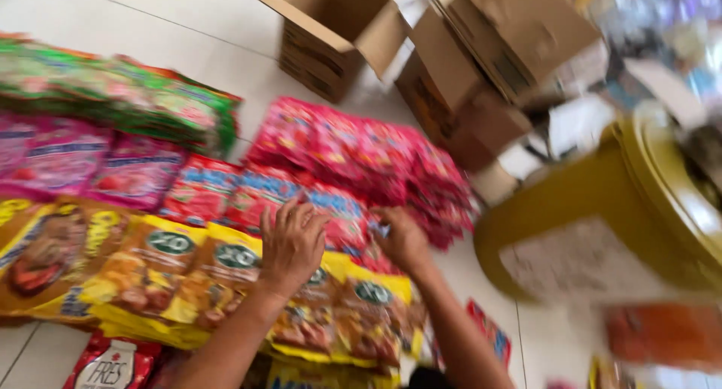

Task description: The person sits on the floor and sorts various snack packages, including Mentos, MAXX, XO, and KOPIKO, into organized stacks. They pick up items from a scattered pile and place them into neat rows by type.

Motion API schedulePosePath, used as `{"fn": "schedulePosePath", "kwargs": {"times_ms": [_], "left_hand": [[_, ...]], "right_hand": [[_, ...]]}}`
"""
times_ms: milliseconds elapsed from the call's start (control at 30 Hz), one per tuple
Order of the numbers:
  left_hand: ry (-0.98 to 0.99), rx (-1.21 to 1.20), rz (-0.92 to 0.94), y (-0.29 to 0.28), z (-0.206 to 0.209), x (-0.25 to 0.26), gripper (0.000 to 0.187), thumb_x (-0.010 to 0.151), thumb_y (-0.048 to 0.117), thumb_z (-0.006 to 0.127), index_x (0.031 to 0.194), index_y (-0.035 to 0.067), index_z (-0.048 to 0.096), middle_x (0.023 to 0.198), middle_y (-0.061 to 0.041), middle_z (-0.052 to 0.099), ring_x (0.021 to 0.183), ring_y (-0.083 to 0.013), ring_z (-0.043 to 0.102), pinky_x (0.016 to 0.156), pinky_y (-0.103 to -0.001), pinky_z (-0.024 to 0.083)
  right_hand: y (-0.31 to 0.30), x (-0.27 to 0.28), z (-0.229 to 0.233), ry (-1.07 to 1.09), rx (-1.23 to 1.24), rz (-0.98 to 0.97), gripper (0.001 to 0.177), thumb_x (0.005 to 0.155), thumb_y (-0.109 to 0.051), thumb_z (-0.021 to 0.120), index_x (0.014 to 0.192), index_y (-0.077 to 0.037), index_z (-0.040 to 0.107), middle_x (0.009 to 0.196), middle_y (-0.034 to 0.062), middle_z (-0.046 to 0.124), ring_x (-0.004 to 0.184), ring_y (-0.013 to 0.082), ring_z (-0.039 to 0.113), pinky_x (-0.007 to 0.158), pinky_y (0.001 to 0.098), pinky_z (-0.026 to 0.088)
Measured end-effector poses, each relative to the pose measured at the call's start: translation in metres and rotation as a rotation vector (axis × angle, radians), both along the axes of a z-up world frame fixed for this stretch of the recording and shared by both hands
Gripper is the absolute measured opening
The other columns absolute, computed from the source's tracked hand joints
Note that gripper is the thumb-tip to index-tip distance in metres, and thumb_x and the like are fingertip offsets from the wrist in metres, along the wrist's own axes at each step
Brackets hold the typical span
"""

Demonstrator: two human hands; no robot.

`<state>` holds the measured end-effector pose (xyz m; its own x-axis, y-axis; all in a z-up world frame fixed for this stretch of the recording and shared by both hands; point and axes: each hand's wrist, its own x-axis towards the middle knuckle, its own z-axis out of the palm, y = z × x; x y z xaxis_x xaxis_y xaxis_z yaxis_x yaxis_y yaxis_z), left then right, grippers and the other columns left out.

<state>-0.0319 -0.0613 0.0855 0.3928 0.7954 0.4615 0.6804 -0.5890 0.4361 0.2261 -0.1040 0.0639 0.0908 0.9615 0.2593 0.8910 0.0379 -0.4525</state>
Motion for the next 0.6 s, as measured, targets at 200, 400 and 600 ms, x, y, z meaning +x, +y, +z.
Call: {"fn": "schedulePosePath", "kwargs": {"times_ms": [200,400,600], "left_hand": [[-0.154,0.043,-0.4,-0.066,0.018,0.064,0.024,0.086,0.013,0.071,0.11,0.01,0.07,0.12,-0.012,0.065,0.126,-0.0358,0.056,0.111,-0.051,0.041],[-0.259,-0.458,-0.675,-0.137,-0.017,0.149,0.027,0.088,0.012,0.071,0.114,0.009,0.07,0.115,-0.013,0.068,0.113,-0.0346,0.064,0.097,-0.043,0.052],[-0.254,-0.878,-0.696,-0.201,-0.088,0.234,0.038,0.086,0.015,0.071,0.123,0.007,0.065,0.118,-0.016,0.069,0.114,-0.0324,0.067,0.098,-0.041,0.052]], "right_hand": [[-0.116,0.131,-0.022,0.205,-0.014,-0.259,0.039,0.087,-0.021,0.078,0.124,-0.013,0.072,0.099,0.0089,0.074,0.081,0.0177,0.07,0.073,0.0324,0.057],[-0.23,0.202,-0.099,0.69,-0.179,-0.658,0.037,0.094,-0.023,0.074,0.128,-0.009,0.073,0.087,0.0048,0.062,0.077,0.0138,0.055,0.068,0.0291,0.048],[-0.31,0.217,-0.181,0.929,-0.27,-0.821,0.041,0.09,-0.021,0.072,0.129,-0.007,0.069,0.089,0.0062,0.069,0.084,0.014,0.066,0.075,0.0279,0.053]]}}
